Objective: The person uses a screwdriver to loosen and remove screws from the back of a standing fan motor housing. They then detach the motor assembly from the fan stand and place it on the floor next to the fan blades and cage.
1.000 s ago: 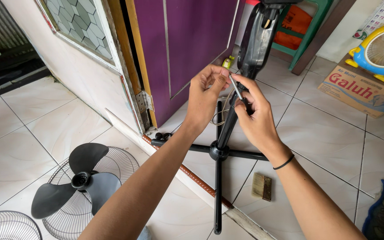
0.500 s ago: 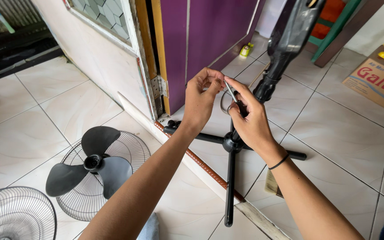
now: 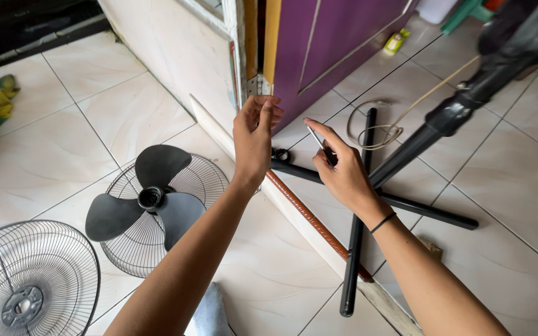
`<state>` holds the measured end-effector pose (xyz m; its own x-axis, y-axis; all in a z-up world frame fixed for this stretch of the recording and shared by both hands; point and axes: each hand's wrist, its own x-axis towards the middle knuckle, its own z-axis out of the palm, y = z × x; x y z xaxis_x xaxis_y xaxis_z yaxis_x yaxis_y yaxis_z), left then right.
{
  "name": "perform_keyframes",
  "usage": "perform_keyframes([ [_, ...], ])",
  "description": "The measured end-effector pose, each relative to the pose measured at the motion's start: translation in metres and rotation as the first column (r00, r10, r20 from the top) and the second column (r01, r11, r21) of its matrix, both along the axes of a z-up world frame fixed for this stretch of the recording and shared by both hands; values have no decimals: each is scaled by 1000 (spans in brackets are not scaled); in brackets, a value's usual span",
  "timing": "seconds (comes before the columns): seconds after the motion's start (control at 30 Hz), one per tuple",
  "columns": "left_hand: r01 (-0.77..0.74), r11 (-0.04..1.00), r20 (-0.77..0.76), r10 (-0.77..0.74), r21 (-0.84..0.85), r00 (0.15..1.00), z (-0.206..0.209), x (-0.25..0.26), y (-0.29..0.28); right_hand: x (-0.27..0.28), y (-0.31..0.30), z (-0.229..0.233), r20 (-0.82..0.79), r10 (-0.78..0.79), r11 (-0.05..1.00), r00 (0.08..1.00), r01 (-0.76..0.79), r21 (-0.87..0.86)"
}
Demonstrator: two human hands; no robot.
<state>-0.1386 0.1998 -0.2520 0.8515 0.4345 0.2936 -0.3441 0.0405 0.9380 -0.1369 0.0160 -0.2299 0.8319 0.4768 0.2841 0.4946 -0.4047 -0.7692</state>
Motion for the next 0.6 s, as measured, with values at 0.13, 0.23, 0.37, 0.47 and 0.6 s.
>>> perform_keyframes([
  [0.13, -72, 995, -37, 74, 65, 997, -38, 0, 23, 13, 23, -25, -55, 51, 996, 997, -55, -70],
  [0.23, -112, 992, -123, 118, 54, 985, -69, 2, 38, 26, 40, -41, -105, 57, 983, 993, -74, -169],
  [0.37, -147, 987, -228, 159, 66, 961, -109, 4, 53, 46, 56, -64, -213, 44, 946, 976, -110, -305],
  [0.47, -167, 983, -299, 182, 76, 937, -137, 11, 61, 66, 70, -84, -127, 160, 945, 979, -189, -267],
  [0.6, -189, 979, -334, 204, 78, 920, -169, 20, 65, 89, 88, -106, -262, 33, 858, 964, -162, -487],
])
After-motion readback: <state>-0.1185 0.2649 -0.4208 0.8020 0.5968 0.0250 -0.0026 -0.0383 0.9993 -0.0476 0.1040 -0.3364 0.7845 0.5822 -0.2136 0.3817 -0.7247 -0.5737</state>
